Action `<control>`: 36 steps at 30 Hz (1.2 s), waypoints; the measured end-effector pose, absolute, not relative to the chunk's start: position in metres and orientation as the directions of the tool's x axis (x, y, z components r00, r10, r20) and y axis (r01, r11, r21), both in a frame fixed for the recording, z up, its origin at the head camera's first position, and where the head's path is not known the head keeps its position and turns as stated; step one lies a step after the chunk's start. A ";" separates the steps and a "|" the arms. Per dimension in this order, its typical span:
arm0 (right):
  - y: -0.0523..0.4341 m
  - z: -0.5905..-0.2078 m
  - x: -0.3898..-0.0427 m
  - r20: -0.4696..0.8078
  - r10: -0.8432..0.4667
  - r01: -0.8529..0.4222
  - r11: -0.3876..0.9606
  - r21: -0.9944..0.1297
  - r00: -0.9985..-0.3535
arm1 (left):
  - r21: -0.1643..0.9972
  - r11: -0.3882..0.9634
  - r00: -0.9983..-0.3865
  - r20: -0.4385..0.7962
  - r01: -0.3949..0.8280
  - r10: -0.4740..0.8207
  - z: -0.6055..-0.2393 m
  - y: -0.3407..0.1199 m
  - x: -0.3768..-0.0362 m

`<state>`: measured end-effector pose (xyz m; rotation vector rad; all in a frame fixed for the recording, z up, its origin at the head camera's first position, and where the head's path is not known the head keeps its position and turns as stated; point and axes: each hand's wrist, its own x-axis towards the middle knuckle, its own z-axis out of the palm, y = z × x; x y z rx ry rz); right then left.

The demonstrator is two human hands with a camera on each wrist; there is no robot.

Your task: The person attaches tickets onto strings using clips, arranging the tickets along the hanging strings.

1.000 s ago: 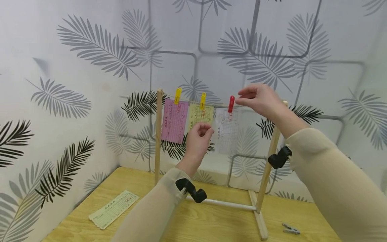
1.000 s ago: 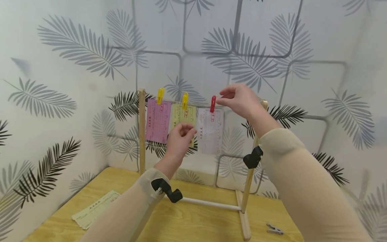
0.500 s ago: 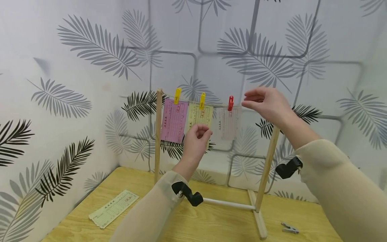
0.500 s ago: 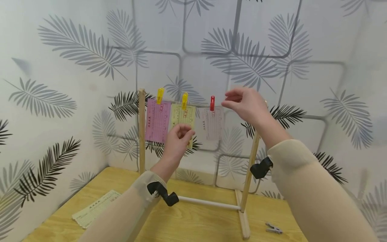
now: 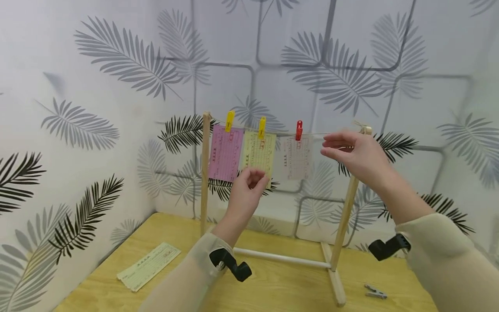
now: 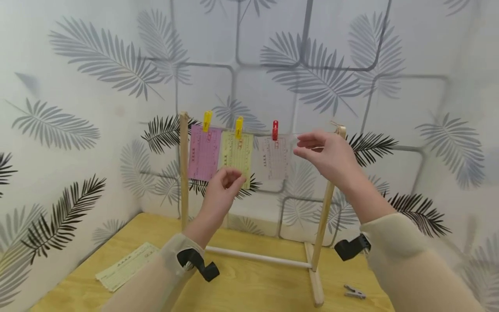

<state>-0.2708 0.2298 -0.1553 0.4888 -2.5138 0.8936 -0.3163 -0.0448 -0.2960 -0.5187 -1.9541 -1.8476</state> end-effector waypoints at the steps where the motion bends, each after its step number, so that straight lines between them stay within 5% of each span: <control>1: 0.232 -0.161 -0.269 0.493 -0.183 -0.455 0.727 -0.515 -0.851 | 0.853 0.062 -0.855 0.519 0.518 0.003 -0.298 -0.047 -0.314; 36: 0.279 -0.362 -0.230 0.293 -0.105 -0.294 0.612 -0.734 -0.950 | 0.885 0.123 -0.893 0.447 0.449 0.045 -0.380 -0.107 -0.283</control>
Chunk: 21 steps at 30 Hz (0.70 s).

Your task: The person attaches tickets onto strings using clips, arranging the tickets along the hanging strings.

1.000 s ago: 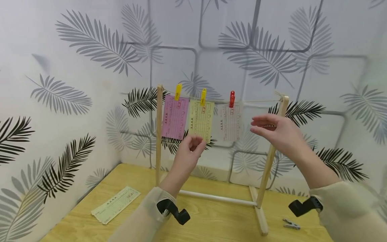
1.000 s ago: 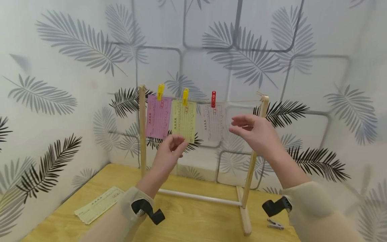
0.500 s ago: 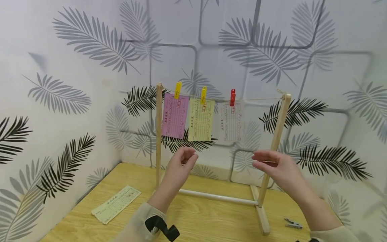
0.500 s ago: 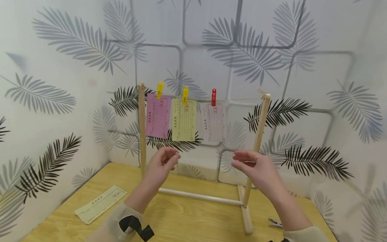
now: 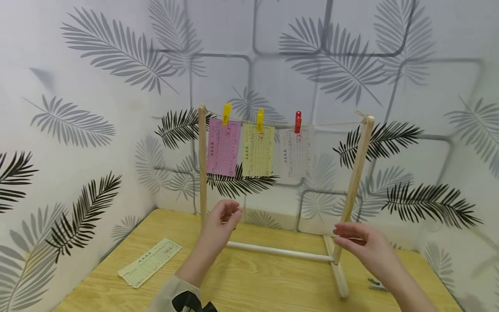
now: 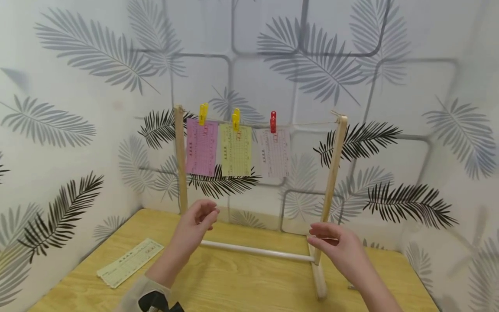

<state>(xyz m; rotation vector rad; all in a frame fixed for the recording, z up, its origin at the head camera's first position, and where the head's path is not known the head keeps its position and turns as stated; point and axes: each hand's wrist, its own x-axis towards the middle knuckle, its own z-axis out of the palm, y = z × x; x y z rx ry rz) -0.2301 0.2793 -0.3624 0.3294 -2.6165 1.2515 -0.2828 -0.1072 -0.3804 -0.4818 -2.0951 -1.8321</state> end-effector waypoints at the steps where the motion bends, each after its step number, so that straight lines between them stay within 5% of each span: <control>1: 0.282 -0.366 -0.229 0.286 -0.100 -0.285 0.612 -0.737 -0.953 | 0.884 0.133 -0.894 0.446 0.448 0.048 -0.382 -0.110 -0.282; 21: 0.341 -0.418 -0.217 0.055 0.006 -0.039 0.630 -0.775 -0.998 | 0.885 0.335 -0.940 0.341 0.322 0.003 -0.416 -0.164 -0.278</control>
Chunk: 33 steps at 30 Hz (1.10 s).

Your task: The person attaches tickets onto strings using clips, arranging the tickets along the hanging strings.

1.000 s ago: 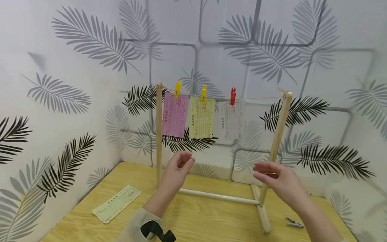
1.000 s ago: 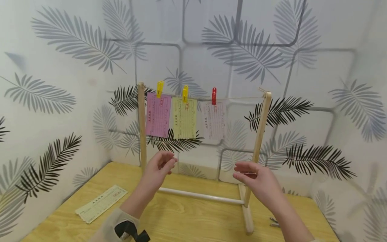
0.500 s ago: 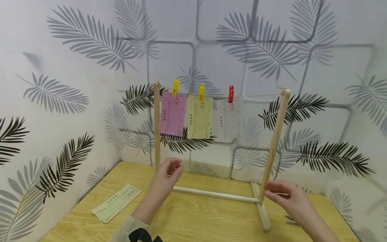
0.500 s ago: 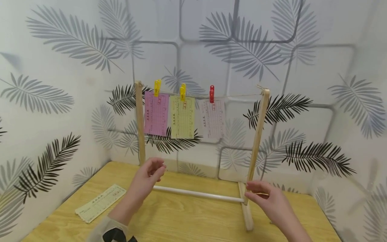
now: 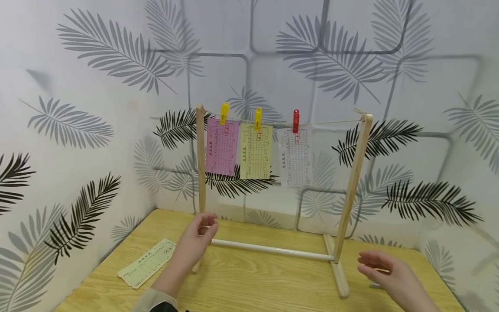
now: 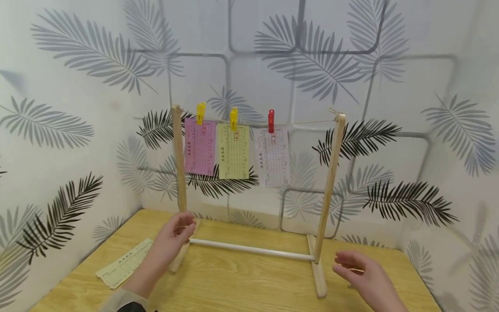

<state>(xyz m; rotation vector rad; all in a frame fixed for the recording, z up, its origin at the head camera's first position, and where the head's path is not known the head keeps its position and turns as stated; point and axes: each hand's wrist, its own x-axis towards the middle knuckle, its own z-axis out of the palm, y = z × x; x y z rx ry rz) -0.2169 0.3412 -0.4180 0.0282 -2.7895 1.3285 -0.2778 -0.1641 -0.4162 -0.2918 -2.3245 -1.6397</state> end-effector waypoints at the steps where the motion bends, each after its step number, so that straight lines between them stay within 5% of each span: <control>1: 0.344 -0.421 -0.217 0.045 0.016 -0.025 0.629 -0.777 -0.999 | 0.886 0.339 -0.942 0.335 0.315 -0.001 -0.419 -0.167 -0.278; 33: 0.394 -0.457 -0.228 0.009 0.116 0.076 0.702 -0.708 -0.993 | 0.799 0.562 -0.949 0.307 0.215 -0.074 -0.448 -0.232 -0.291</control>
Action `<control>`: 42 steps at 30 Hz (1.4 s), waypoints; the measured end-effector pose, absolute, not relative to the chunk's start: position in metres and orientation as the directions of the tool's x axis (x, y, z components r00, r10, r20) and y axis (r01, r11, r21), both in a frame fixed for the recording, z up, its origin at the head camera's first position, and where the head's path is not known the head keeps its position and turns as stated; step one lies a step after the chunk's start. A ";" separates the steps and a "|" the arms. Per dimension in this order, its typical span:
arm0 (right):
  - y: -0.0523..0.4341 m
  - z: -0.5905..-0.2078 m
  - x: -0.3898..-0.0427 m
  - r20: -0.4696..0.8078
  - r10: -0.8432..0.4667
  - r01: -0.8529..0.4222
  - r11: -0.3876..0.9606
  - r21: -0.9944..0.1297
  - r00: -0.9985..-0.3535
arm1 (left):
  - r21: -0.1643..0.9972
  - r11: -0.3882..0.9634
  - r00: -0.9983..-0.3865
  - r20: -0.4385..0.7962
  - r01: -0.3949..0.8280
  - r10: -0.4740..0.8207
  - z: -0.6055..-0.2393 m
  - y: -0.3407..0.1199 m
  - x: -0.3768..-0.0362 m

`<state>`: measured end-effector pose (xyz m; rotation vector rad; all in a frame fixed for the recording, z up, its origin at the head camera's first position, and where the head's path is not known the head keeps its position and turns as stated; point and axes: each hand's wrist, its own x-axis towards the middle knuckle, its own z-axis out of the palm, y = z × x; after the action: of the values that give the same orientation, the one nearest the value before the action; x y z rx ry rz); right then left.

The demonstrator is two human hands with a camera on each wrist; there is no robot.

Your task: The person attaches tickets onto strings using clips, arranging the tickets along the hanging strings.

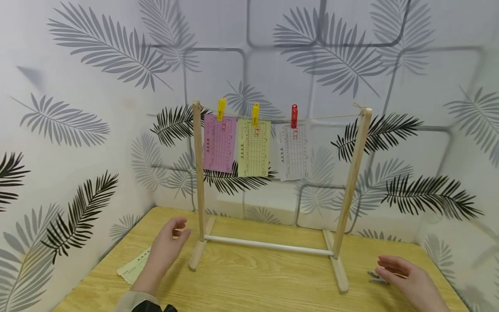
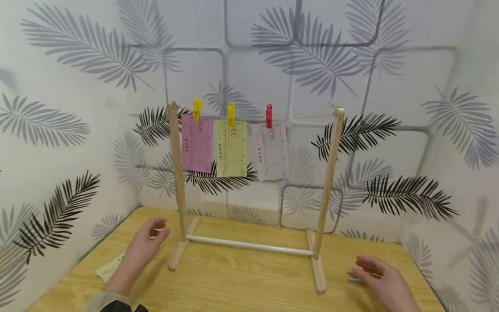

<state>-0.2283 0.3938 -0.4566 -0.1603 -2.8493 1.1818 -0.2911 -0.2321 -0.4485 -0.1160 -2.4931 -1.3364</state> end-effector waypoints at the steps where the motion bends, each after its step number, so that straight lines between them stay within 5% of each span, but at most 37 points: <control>1: 0.394 -0.457 -0.229 0.008 0.119 0.078 0.700 -0.710 -0.993 | 0.788 0.579 -0.949 0.306 0.209 -0.074 -0.449 -0.234 -0.291; 18: 0.404 -0.467 -0.230 0.033 0.105 0.058 0.750 -0.659 -0.994 | 0.574 0.805 -0.923 0.374 0.152 -0.093 -0.463 -0.266 -0.296; 42: 0.413 -0.481 -0.235 -0.065 0.069 0.095 0.725 -0.682 -0.996 | 0.541 0.832 -0.955 0.161 -0.124 -0.248 -0.475 -0.302 -0.297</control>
<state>-0.2353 0.4130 -0.4813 -0.1398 -2.9500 1.1688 -0.2973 -0.3022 -0.4746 0.2869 -2.7884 -0.8002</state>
